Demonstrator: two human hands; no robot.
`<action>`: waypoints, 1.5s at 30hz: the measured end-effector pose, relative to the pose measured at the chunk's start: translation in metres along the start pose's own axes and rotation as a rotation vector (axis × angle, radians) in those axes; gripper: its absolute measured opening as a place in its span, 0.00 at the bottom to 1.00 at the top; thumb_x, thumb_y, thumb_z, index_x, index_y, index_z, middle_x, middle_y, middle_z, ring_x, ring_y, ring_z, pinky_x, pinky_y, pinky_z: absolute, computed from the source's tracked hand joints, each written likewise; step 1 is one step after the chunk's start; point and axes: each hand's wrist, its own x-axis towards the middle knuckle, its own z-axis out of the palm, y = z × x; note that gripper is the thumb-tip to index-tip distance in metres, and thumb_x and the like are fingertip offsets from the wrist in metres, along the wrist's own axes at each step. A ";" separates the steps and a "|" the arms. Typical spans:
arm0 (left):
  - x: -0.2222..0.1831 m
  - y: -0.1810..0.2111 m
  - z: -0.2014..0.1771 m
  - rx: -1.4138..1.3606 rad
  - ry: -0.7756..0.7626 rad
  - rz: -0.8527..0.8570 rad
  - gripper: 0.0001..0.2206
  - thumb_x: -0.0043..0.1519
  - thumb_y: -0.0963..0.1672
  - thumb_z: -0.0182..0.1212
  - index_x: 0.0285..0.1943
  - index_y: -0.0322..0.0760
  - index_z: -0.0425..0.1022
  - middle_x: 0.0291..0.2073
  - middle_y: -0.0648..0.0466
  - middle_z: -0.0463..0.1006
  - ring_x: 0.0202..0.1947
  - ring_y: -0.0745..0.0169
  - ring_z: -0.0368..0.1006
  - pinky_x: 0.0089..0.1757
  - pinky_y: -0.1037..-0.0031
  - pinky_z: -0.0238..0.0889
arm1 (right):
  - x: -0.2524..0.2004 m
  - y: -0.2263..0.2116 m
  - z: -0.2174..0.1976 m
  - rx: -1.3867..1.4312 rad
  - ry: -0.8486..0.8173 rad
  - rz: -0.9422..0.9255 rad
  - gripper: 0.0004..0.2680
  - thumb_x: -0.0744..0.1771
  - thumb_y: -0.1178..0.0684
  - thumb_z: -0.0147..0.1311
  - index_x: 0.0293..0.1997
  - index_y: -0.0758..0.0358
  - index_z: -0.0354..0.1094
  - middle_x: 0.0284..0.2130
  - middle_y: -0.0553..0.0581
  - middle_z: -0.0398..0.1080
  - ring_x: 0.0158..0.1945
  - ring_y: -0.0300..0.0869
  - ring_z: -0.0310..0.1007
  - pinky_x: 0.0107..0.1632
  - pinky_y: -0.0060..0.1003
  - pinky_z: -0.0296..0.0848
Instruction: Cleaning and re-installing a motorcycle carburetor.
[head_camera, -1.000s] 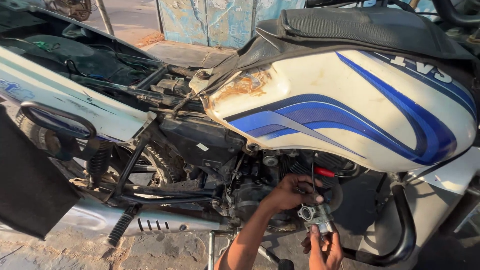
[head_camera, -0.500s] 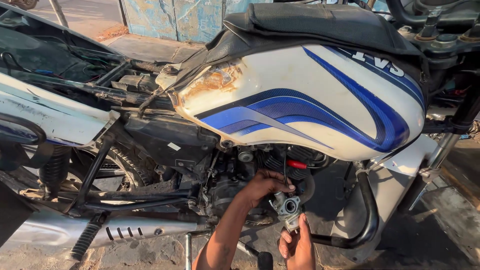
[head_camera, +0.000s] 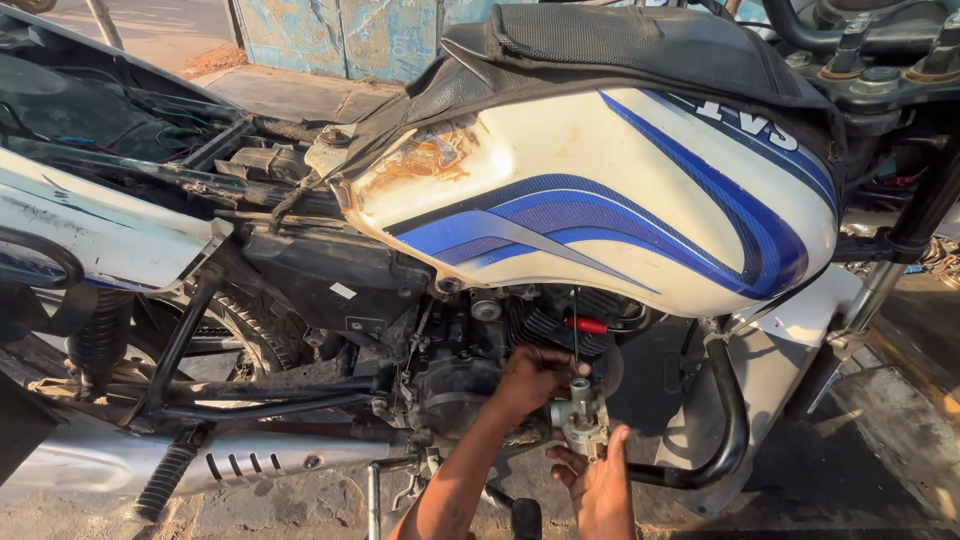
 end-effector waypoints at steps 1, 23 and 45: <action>-0.004 0.004 0.004 -0.001 -0.001 -0.007 0.09 0.57 0.44 0.73 0.42 0.33 0.86 0.30 0.55 0.85 0.29 0.71 0.78 0.32 0.77 0.74 | 0.006 0.010 -0.009 0.002 0.006 0.004 0.27 0.67 0.28 0.38 0.59 0.66 0.58 0.31 0.58 0.73 0.26 0.43 0.77 0.24 0.34 0.71; -0.008 0.003 -0.010 0.117 -0.133 0.056 0.10 0.58 0.42 0.74 0.46 0.32 0.84 0.33 0.53 0.85 0.33 0.68 0.78 0.37 0.74 0.74 | 0.042 0.012 -0.055 0.157 -0.235 0.000 0.22 0.70 0.32 0.39 0.46 0.66 0.65 0.13 0.51 0.62 0.09 0.37 0.57 0.12 0.31 0.54; -0.006 0.004 0.001 0.037 -0.120 0.122 0.11 0.56 0.42 0.76 0.46 0.36 0.84 0.39 0.53 0.84 0.42 0.66 0.80 0.45 0.72 0.75 | 0.031 0.034 -0.018 -0.512 0.122 -0.576 0.31 0.61 0.72 0.59 0.72 0.66 0.53 0.55 0.66 0.68 0.55 0.48 0.74 0.49 0.46 0.81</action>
